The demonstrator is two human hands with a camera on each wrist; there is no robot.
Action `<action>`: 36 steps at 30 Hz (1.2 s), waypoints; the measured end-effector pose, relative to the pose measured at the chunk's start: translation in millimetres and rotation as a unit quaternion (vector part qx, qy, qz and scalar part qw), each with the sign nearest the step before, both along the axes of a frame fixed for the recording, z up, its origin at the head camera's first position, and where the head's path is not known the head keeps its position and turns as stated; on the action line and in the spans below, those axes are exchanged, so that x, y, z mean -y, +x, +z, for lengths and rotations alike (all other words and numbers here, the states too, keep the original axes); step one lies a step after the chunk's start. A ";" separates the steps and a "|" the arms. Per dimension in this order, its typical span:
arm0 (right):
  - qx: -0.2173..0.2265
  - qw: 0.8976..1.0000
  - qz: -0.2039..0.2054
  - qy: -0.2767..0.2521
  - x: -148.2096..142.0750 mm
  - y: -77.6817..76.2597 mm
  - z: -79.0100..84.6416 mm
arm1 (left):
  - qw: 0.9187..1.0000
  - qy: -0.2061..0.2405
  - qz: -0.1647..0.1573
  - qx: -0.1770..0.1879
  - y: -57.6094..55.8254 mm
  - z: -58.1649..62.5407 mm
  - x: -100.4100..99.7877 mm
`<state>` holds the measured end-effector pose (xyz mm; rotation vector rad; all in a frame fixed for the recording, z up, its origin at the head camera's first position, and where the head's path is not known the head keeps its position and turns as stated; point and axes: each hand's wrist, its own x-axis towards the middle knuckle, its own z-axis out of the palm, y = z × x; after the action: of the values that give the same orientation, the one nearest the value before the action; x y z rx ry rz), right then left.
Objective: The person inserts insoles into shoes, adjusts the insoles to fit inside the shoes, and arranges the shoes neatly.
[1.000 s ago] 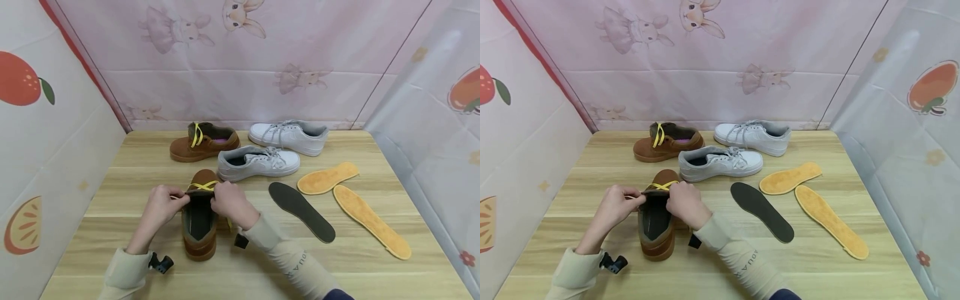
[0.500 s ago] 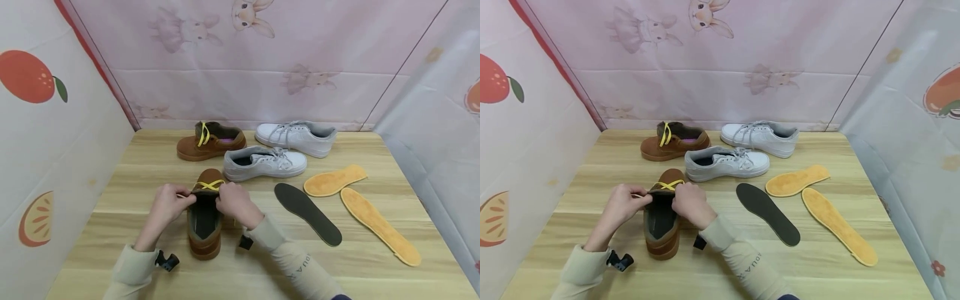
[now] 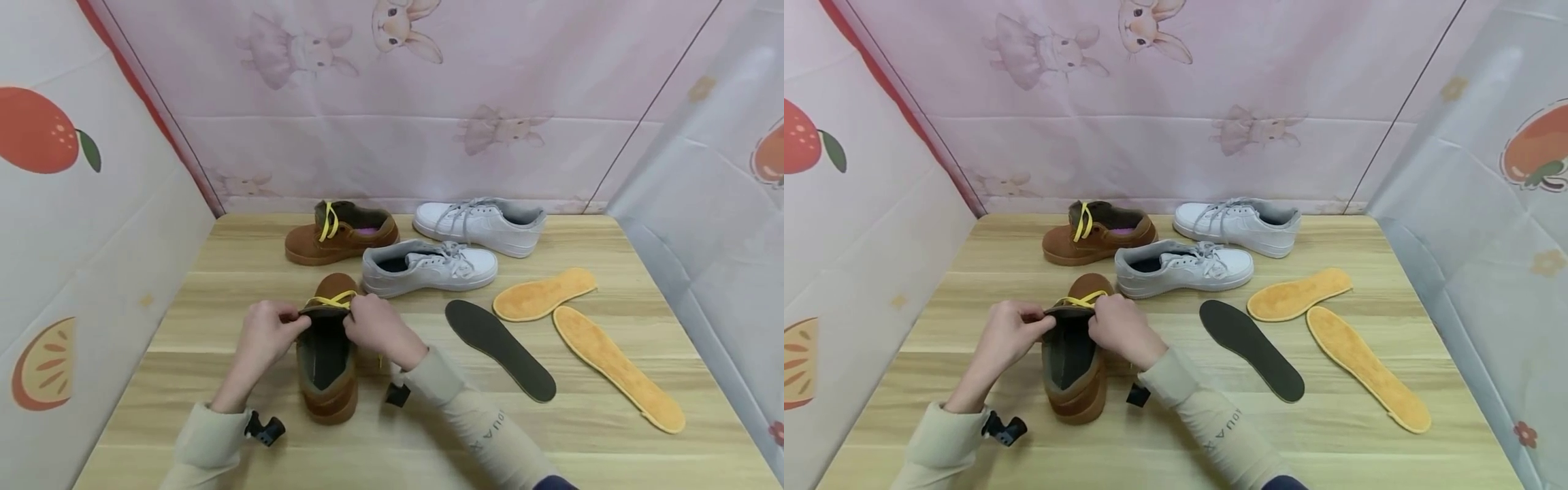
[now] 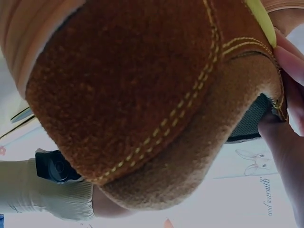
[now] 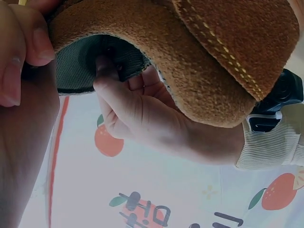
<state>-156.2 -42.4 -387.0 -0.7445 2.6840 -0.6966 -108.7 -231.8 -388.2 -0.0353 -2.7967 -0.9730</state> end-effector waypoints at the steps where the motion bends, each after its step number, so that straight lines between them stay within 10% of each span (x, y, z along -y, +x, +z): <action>1: 0.003 1.000 -0.002 -0.005 1.0 -1.0 1.1 | 1.000 0.000 0.001 0.000 -0.4 1.0 1.5; 17: -0.001 1.000 0.009 -0.009 42.4 -25.3 8.1 | 1.000 0.007 -0.004 0.022 -20.0 19.7 46.0; 36: 0.024 1.000 0.009 -0.009 59.9 -42.1 -1.8 | 1.000 -0.005 0.007 0.021 -30.7 6.4 65.3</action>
<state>-198.3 -102.3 -388.9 -0.7462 2.6290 -0.7251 -139.3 -297.1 -381.8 0.0018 -2.8354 -0.9679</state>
